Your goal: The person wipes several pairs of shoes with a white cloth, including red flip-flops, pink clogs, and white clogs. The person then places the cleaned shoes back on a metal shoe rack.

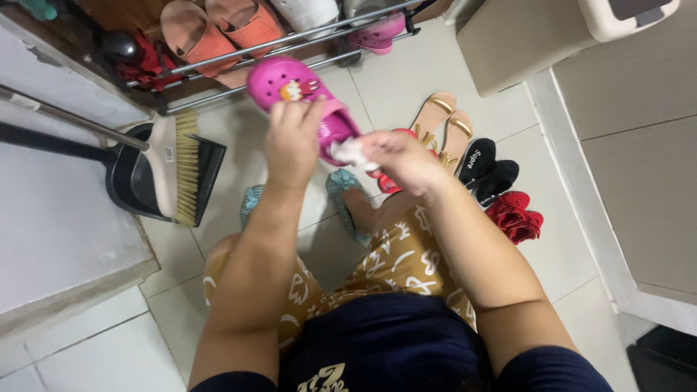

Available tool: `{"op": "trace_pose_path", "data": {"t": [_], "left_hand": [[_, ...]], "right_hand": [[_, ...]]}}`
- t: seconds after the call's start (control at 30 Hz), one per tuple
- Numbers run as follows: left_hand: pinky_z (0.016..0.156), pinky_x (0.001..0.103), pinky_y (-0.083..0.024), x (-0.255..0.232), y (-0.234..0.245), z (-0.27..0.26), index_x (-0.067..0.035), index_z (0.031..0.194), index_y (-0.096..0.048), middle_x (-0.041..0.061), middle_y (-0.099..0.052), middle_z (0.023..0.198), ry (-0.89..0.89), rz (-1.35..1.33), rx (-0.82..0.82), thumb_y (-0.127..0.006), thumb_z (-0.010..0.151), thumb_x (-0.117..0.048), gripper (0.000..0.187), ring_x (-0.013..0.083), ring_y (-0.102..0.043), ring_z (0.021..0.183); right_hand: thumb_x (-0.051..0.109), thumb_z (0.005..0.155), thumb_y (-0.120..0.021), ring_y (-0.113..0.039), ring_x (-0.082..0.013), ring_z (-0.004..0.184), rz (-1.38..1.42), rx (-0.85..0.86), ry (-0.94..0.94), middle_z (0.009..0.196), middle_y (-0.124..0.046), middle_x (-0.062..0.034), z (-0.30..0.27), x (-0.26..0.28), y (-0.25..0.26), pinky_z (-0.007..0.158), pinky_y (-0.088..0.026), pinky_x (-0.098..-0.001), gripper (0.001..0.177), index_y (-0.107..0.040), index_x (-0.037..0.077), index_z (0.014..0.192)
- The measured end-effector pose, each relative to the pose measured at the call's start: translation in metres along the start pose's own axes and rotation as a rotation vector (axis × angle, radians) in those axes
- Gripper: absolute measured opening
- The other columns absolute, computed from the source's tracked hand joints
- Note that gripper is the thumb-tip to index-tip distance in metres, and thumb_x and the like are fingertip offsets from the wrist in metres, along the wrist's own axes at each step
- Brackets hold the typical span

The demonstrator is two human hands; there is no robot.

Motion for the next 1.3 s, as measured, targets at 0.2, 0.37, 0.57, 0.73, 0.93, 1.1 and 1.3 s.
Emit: {"op": "trace_pose_path", "data": {"t": [0.2,0.37,0.57,0.73,0.93,1.1,1.3], "left_hand": [[0.086,0.041,-0.055,0.011,0.006,0.0,-0.009,0.121,-0.077,0.008,-0.065,0.102,0.034,-0.043,-0.048,-0.072,0.089,0.003,0.035,0.0296,-0.06,0.099],[0.087,0.042,-0.054,0.003,0.001,-0.002,-0.008,0.118,-0.077,0.009,-0.065,0.101,0.062,-0.062,-0.037,-0.072,0.087,0.003,0.033,0.0306,-0.06,0.098],[0.091,0.042,-0.054,-0.007,-0.032,-0.007,-0.009,0.123,-0.074,0.009,-0.066,0.105,0.084,-0.123,0.042,-0.07,0.088,0.004,0.037,0.0309,-0.061,0.1],[0.1,0.042,-0.053,-0.02,-0.074,-0.015,-0.015,0.141,-0.064,0.008,-0.067,0.117,0.117,-0.144,0.202,-0.072,0.091,0.0,0.053,0.031,-0.062,0.11],[0.113,0.049,-0.041,-0.032,-0.08,-0.007,-0.007,0.15,-0.046,0.02,-0.054,0.144,0.004,-0.274,0.327,-0.08,0.09,-0.013,0.069,0.0433,-0.048,0.131],[0.114,0.047,-0.045,-0.002,-0.048,-0.01,-0.004,0.142,-0.056,0.017,-0.058,0.142,0.083,-0.228,0.351,-0.079,0.09,-0.007,0.057,0.0395,-0.053,0.132],[0.111,0.047,-0.046,0.033,-0.025,-0.016,-0.002,0.138,-0.061,0.017,-0.059,0.139,0.187,-0.093,0.375,-0.079,0.091,-0.006,0.05,0.0389,-0.054,0.13]], "right_hand": [[0.009,0.114,-0.059,-0.069,-0.0192,0.094,0.731,0.148,0.163,0.121,-0.069,-0.0202,-0.03,0.037,0.011,0.08,-0.055,-0.0272,0.026,-0.065,-0.004,0.135],[0.018,0.105,-0.066,-0.071,-0.0211,0.107,-0.163,-0.075,0.21,0.133,-0.069,-0.0126,-0.03,0.063,0.006,0.09,-0.057,-0.0333,0.034,-0.063,-0.001,0.133],[0.034,0.095,-0.074,-0.073,-0.034,0.079,-1.334,-0.095,0.101,0.087,-0.076,-0.0134,-0.014,0.082,-0.032,0.071,-0.057,-0.0454,0.047,-0.059,0.017,0.137],[0.035,0.081,-0.078,-0.071,-0.0394,0.072,-1.445,-0.279,0.307,0.078,-0.072,-0.0165,0.01,0.079,-0.004,0.061,-0.055,-0.0489,0.045,-0.056,0.003,0.105],[0.019,0.093,-0.065,-0.07,-0.0421,0.078,-1.368,-0.479,0.118,0.081,-0.072,-0.02,0.034,-0.012,0.102,0.069,-0.056,-0.0538,0.019,-0.055,0.004,0.102],[0.024,0.096,-0.063,-0.07,-0.0454,0.074,-1.269,-0.638,-0.048,0.078,-0.07,-0.0249,0.041,-0.12,0.184,0.066,-0.055,-0.0569,0.024,-0.055,0.003,0.107],[0.029,0.097,-0.063,-0.07,-0.0471,0.078,-1.12,-0.775,-0.276,0.08,-0.07,-0.0258,0.072,-0.216,0.245,0.071,-0.054,-0.059,0.028,-0.053,0.005,0.106]]}}
Point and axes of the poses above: each hand's wrist, its own z-axis towards the middle knuckle, its own y-axis out of the back of the hand, x = y × z, the point moved 8 cm from there along z, towards the middle knuckle
